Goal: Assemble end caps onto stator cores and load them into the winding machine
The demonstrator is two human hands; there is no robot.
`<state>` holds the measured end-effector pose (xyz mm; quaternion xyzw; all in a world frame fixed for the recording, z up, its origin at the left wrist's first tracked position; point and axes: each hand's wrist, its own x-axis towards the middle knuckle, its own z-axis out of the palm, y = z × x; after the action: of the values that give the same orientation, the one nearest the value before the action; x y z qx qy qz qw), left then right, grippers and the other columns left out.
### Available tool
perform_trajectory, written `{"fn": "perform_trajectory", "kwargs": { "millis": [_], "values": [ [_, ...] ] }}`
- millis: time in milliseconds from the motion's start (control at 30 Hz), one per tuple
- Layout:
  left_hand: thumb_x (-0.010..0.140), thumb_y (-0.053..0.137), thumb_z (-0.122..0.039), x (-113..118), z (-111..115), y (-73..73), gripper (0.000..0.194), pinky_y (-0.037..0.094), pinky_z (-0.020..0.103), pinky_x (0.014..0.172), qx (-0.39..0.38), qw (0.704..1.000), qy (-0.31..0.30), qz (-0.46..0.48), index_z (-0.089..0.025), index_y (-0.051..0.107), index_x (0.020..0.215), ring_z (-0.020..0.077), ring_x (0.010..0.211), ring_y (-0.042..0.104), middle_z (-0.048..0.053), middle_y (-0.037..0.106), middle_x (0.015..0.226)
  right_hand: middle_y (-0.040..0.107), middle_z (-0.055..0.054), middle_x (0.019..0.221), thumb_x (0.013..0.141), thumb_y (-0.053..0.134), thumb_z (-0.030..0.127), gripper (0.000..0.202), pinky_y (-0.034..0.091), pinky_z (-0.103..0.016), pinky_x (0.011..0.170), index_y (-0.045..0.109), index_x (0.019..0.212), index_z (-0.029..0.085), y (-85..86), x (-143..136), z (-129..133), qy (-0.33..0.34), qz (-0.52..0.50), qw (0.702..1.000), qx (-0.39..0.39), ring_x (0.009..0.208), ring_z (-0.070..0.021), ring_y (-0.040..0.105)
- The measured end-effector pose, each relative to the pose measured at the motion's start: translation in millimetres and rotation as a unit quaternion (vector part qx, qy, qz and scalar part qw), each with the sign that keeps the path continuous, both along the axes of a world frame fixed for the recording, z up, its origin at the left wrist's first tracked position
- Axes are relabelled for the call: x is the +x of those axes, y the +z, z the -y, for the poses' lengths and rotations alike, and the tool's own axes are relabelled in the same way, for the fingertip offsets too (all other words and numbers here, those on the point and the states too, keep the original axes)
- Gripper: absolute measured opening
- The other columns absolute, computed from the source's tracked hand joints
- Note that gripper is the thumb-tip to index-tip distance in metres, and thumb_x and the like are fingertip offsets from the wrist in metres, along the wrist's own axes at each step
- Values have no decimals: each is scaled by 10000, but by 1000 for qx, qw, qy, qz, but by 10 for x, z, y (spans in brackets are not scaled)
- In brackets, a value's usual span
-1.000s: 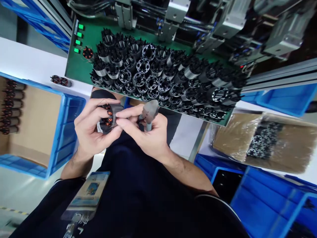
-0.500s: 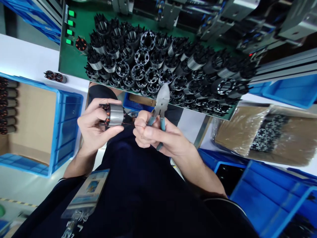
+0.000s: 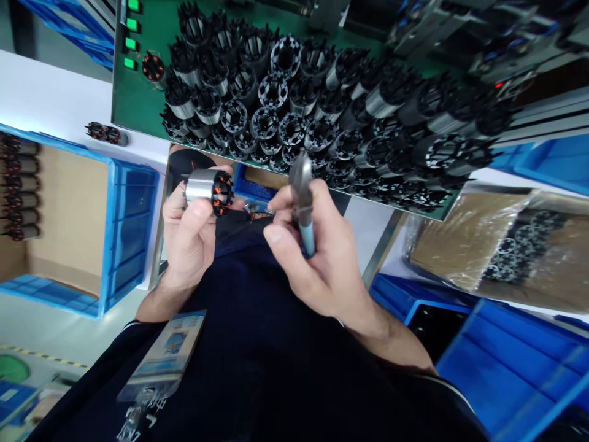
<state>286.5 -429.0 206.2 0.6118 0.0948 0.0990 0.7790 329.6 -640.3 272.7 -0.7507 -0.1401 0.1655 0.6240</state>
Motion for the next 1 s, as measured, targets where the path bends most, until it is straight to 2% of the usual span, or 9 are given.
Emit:
{"fn": "perform_trajectory", "kwargs": {
  "millis": [167, 267, 367, 500, 667, 733, 867, 933, 1000],
  "values": [
    [1189, 762, -694, -8, 54, -132, 386, 782, 401, 1116, 18, 997, 66, 36, -350, 802, 1362, 278, 1370, 878, 17, 807, 1567, 687, 2, 975, 1127, 646, 181, 147, 561, -330, 745, 635, 1243, 269, -76, -198, -148, 114, 75, 990, -40, 777, -167, 628],
    [1197, 756, -674, -20, 69, -98, 392, 800, 392, 1071, 42, 995, 71, 60, -366, 783, 1439, 274, 1289, 907, 28, 803, 1582, 744, -34, 1080, 1145, 617, 187, 155, 616, -357, 848, 626, 1282, 258, -195, -205, -276, 100, 94, 989, -50, 888, -198, 697],
    [1194, 766, -671, -31, 81, -12, 341, 819, 437, 1040, 66, 994, 66, 57, -359, 790, 1329, 270, 1218, 925, -1, 782, 1600, 756, -64, 1133, 1159, 606, 203, 134, 642, -406, 926, 628, 1282, 250, -274, -170, -341, 78, 97, 991, -48, 973, -232, 727],
    [1160, 770, -757, -20, 108, 47, 424, 818, 518, 1085, 98, 991, 76, 52, -335, 782, 1189, 316, 1331, 895, -10, 804, 1531, 730, -50, 1040, 1132, 609, 189, 98, 651, -419, 924, 607, 1201, 257, -269, -127, -361, 83, 100, 991, -33, 955, -239, 722],
    [1149, 824, -700, -22, 125, 48, 377, 792, 533, 1142, 74, 993, 72, 49, -325, 799, 1176, 332, 1426, 855, 1, 816, 1512, 760, -9, 1015, 1079, 585, 94, 193, 662, -345, 894, 559, 1129, 278, -246, -116, -365, 83, 105, 991, -18, 865, -184, 727],
    [1150, 831, -685, -42, 114, 29, 381, 778, 517, 1156, 66, 995, 64, 45, -305, 802, 1159, 324, 1396, 867, 11, 820, 1508, 777, -1, 1023, 1078, 584, 79, 205, 648, -312, 869, 563, 1123, 277, -271, -130, -354, 78, 110, 991, -23, 846, -165, 728],
    [1137, 876, -612, -62, 57, -147, 354, 772, 383, 1021, 57, 995, 67, 41, -259, 847, 1139, 249, 1149, 912, 57, 826, 1499, 802, 4, 982, 1102, 607, 123, 154, 624, -296, 835, 629, 1172, 259, -446, -151, -329, 79, 100, 990, -57, 801, -164, 733],
    [1089, 946, -582, -51, 25, -319, 347, 745, 320, 994, 70, 992, 100, 17, -242, 874, 1081, 224, 1137, 890, 67, 852, 1396, 826, -7, 978, 1114, 604, 169, 130, 622, -305, 839, 676, 1186, 251, -617, -136, -332, 89, 69, 990, -84, 788, -175, 743],
    [1014, 1017, -605, -44, -4, -523, 407, 719, 274, 977, 71, 988, 133, -22, -226, 875, 979, 195, 1094, 860, 56, 862, 1203, 866, -32, 1032, 1112, 588, 210, 159, 630, -318, 875, 726, 1184, 247, -830, -101, -345, 103, 24, 988, -114, 817, -193, 773]
  ]
}}
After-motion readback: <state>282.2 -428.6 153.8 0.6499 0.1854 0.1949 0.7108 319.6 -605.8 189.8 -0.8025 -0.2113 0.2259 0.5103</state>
